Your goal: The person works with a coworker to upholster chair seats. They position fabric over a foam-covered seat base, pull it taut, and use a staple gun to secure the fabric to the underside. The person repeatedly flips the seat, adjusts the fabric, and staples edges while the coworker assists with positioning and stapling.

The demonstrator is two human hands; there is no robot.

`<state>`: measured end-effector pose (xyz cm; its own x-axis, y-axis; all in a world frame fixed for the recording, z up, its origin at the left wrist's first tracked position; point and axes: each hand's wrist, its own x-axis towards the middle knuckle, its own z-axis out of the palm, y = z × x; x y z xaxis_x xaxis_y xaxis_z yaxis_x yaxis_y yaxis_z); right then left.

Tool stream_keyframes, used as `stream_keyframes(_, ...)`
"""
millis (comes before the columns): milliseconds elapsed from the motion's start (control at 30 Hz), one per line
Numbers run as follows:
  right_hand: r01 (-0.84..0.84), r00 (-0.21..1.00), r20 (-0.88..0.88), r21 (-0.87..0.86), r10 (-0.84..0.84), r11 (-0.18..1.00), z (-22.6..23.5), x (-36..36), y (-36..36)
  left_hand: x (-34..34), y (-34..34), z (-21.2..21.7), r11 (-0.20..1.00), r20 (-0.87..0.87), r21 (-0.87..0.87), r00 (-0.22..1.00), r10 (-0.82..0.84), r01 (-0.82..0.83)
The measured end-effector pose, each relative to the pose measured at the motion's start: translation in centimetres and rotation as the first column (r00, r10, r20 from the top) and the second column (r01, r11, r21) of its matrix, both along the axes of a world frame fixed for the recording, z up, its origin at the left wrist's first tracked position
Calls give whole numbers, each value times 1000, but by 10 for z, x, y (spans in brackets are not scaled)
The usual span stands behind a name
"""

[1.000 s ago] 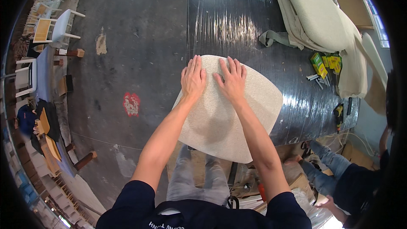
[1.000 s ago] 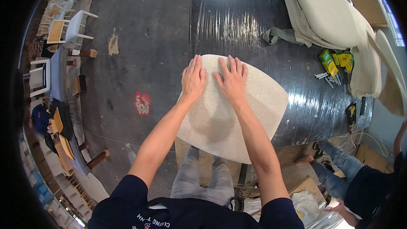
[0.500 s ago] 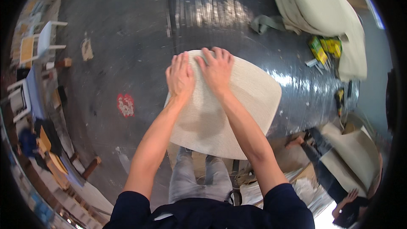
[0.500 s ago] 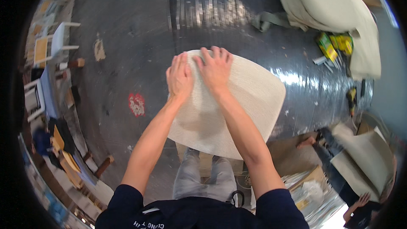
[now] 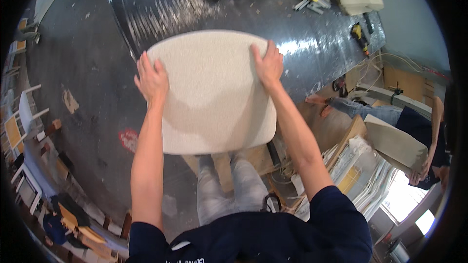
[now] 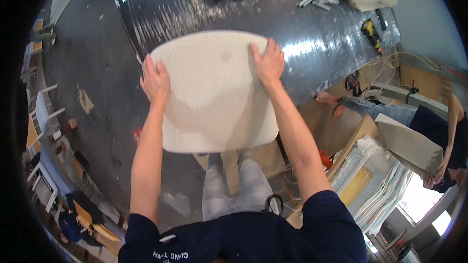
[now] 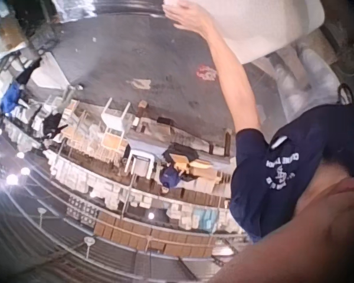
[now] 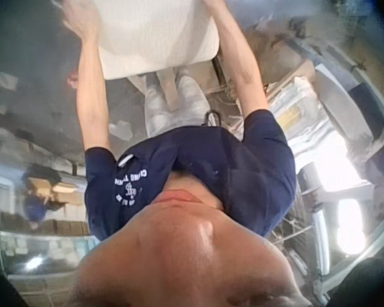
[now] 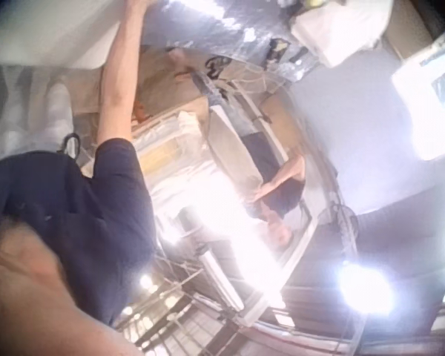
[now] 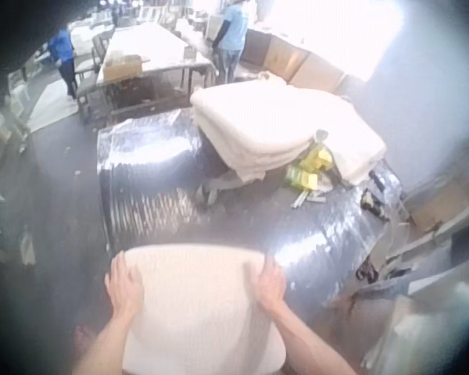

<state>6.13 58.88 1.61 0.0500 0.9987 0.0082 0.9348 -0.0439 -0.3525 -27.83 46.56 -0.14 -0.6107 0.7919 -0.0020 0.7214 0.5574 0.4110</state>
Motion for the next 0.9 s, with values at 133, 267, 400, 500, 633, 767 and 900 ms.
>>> stream_keyframes(133, 13, 993, -114, -42, -18, 999, -11, 2, 18, -6, -2, -6, 1000, -120, -1, 992, -26, 26)
stream_keyframes(267, 135, 914, -376, -69, -151, 988, -42, 25, 37, -21, -24, -8, 995, 256, 92, 965, -48, 25)
stream_keyframes(400, 93, 870, -489, 39, -63, 995, -40, 63, -66, -2, -179, -13, 991, 407, 129, 913, -10, -46)
stream_keyframes(500, 196, 917, -333, -104, -220, 975, -64, 111, -218, 72, -280, 4, 933, 535, 24, 793, 292, -360)
stream_keyframes(633, 539, 767, -196, -319, -611, 779, -100, 146, -379, 118, -437, -32, 701, 706, -707, 35, 707, 97)
stream_keyframes(767, 448, 442, -298, -743, -846, 496, -90, 174, -377, 95, -452, -53, 751, 762, -618, 59, 645, -232)
stream_keyframes(900, 192, 356, -571, -730, -740, 656, 5, 126, -286, 39, -335, -9, 868, 913, -251, 193, 359, -428)
